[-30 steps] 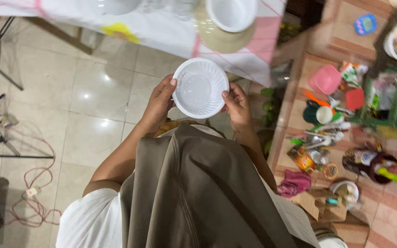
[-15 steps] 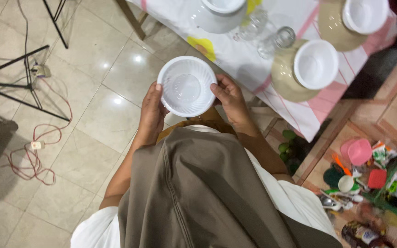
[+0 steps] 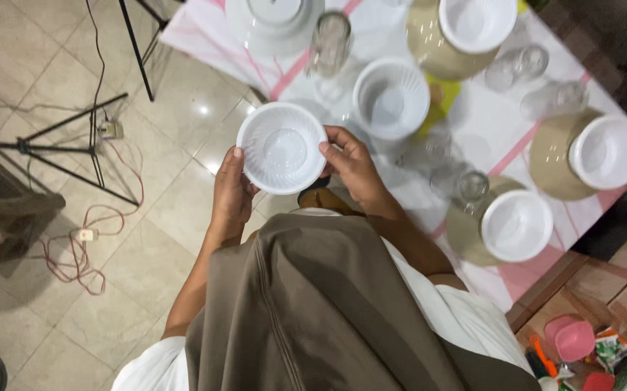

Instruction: The person wipes white bowls with a pink cloth and places them onto plates and coasters arranged on a dining table.

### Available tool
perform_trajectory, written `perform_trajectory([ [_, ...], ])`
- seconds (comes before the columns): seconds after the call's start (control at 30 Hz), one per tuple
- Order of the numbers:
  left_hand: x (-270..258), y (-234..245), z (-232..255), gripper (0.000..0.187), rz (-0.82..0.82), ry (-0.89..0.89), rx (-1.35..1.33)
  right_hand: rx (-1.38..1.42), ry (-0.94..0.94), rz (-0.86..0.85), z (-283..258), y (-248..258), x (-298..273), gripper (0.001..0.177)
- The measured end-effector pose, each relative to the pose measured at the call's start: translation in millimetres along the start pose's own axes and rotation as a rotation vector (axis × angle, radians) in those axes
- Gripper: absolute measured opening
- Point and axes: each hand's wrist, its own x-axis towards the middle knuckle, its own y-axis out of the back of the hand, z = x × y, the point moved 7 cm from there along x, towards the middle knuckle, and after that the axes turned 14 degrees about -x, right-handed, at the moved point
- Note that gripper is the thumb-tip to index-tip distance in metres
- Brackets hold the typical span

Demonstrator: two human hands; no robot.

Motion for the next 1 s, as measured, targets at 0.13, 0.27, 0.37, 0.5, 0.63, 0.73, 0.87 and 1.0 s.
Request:
perform_trajectory([
  [0.13, 50, -12, 19, 0.043, 0.094, -0.033, 0.041, -0.045, 0.058, -0.043, -33, 5, 30, 0.040],
  [0.27, 87, -23, 36, 0.036, 0.108, -0.104, 0.123, -0.104, 0.142, -0.055, -57, 13, 60, 0.042],
  [0.37, 100, -24, 46, 0.034, 0.150, -0.115, 0.196, -0.104, 0.096, -0.049, -57, 17, 79, 0.044],
  [0.5, 130, -22, 62, 0.031, 0.158, -0.117, 0.239, -0.136, 0.104, 0.011, -60, 10, 96, 0.047],
  [0.63, 175, -4, 85, 0.028, 0.139, -0.134, 0.254, -0.133, 0.103, -0.067, -53, -19, 118, 0.062],
  [0.73, 222, 3, 104, 0.027, 0.084, -0.119, 0.279, -0.077, 0.010, -0.086, -35, -45, 138, 0.071],
  [0.87, 286, -5, 130, 0.026, -0.006, -0.131, 0.537, 0.237, -0.254, -0.039, -13, -74, 172, 0.066],
  [1.0, 333, -16, 128, 0.025, -0.120, -0.007, 0.400, 0.233, -0.286, 0.180, -20, -70, 195, 0.067],
])
